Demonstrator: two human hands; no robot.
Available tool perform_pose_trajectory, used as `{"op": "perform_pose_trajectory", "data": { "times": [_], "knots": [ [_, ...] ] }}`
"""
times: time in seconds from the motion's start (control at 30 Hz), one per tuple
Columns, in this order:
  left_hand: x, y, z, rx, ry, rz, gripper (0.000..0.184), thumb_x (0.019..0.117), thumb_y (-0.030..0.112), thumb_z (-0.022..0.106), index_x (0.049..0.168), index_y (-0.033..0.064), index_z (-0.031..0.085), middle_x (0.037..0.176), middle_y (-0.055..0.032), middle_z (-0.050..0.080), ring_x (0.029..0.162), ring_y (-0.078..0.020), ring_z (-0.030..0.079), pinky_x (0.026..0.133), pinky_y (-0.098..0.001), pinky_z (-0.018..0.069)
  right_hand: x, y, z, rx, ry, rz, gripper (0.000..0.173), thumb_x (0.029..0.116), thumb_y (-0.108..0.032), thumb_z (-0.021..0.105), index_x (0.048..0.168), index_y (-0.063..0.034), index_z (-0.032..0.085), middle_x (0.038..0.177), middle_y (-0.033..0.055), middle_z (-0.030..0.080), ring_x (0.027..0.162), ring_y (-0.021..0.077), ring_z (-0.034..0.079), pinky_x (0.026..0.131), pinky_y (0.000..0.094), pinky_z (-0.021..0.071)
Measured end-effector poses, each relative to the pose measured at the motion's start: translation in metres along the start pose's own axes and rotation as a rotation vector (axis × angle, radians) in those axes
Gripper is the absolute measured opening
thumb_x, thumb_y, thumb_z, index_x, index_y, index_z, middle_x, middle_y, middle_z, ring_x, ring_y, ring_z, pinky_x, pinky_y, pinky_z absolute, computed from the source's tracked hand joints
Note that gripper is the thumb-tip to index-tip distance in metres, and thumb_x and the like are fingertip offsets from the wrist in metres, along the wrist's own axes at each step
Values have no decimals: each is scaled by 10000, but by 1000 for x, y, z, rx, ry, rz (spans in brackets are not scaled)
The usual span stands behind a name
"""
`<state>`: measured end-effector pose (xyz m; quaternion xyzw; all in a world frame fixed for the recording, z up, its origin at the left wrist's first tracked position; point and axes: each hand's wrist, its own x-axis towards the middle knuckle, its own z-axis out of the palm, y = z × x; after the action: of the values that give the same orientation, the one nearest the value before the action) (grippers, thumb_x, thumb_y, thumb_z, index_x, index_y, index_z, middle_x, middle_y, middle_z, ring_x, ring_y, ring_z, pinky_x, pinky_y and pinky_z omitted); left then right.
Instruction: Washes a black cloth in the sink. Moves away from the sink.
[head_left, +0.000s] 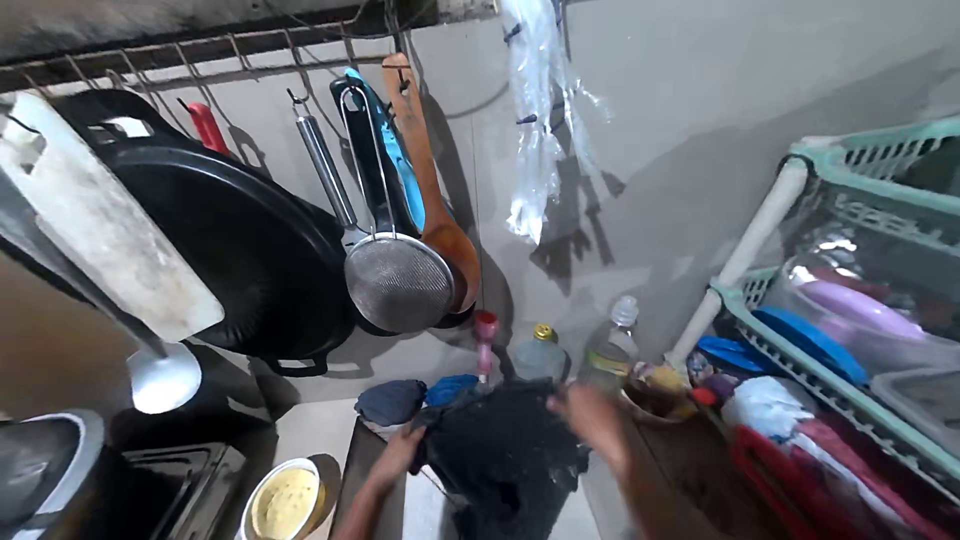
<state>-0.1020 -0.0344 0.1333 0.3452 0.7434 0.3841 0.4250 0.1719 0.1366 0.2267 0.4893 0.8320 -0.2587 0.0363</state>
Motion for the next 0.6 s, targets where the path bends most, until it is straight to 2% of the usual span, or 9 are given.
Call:
{"op": "perform_pose_trajectory", "data": {
  "times": [0.07, 0.17, 0.23, 0.3, 0.33, 0.4, 0.47, 0.53, 0.6],
  "knots": [
    [16, -18, 37, -164, 34, -40, 437, 1130, 243, 342, 1371, -70, 529, 1222, -253, 642, 1101, -294, 639, 992, -475, 503, 20, -5, 68, -29, -130, -46, 707, 943, -268, 747, 1522, 6, 449, 1548, 324, 402, 1451, 518, 345, 1154, 722, 249],
    [32, -19, 77, -196, -58, 8, 402, 1108, 206, 397, 1386, -51, 532, 1255, -249, 637, 1139, -304, 629, 1010, -489, 495, 61, 1, 151, 183, -179, -224, 929, 851, -119, 811, 1614, -54, 284, 1630, 253, 316, 1492, 442, 334, 1192, 643, 295],
    [28, -1, 84, -217, -142, 61, 421, 1011, 81, 493, 1414, -41, 490, 1284, -226, 618, 1142, -272, 620, 996, -462, 503, 76, 10, 192, 338, -174, -220, 870, 831, -67, 791, 1569, 18, 339, 1584, 282, 378, 1474, 431, 364, 1212, 605, 280],
    [14, 21, 76, -213, -202, 113, 541, 894, -7, 557, 1424, -62, 460, 1313, -226, 592, 1162, -254, 603, 999, -442, 502, 78, 19, 214, 393, -171, -102, 800, 846, -89, 775, 1528, 62, 386, 1539, 309, 424, 1452, 432, 397, 1214, 571, 299],
    [5, 31, 68, -216, -217, 148, 564, 856, -12, 565, 1409, -65, 467, 1288, -202, 600, 1129, -221, 607, 970, -415, 511, 77, 23, 217, 373, -173, -40, 751, 858, -112, 767, 1504, 62, 426, 1522, 311, 442, 1441, 440, 406, 1202, 589, 301],
    [-13, 40, 50, -346, -184, 244, 561, 795, -4, 555, 1352, -45, 500, 1186, -113, 644, 1033, -135, 637, 900, -346, 548, 81, 41, 222, 414, -172, 10, 644, 902, -197, 753, 1444, 59, 518, 1479, 315, 493, 1421, 457, 424, 1189, 635, 277],
    [-27, 41, 37, -695, -60, 333, 398, 780, -1, 522, 1172, 38, 576, 989, -19, 716, 877, -82, 689, 786, -295, 594, 81, 59, 229, 712, -86, 7, 542, 935, -263, 755, 1322, 88, 611, 1343, 307, 608, 1313, 419, 553, 1145, 574, 397],
    [-28, 33, 36, -1126, 41, 337, 233, 905, 96, 472, 1055, 121, 649, 907, -7, 762, 825, -103, 735, 745, -315, 628, 62, 43, 211, 1112, -7, 31, 530, 957, -182, 711, 1354, 120, 531, 1351, 305, 579, 1288, 369, 552, 1123, 515, 426],
    [-14, 15, 51, -1249, 107, 229, 358, 1087, 335, 290, 1104, 164, 605, 922, 24, 749, 853, -99, 727, 771, -331, 625, 46, 6, 195, 1281, 132, -115, 469, 924, -55, 677, 1324, 148, 540, 1379, 275, 563, 1293, 292, 540, 1112, 439, 436]
  ]
}}
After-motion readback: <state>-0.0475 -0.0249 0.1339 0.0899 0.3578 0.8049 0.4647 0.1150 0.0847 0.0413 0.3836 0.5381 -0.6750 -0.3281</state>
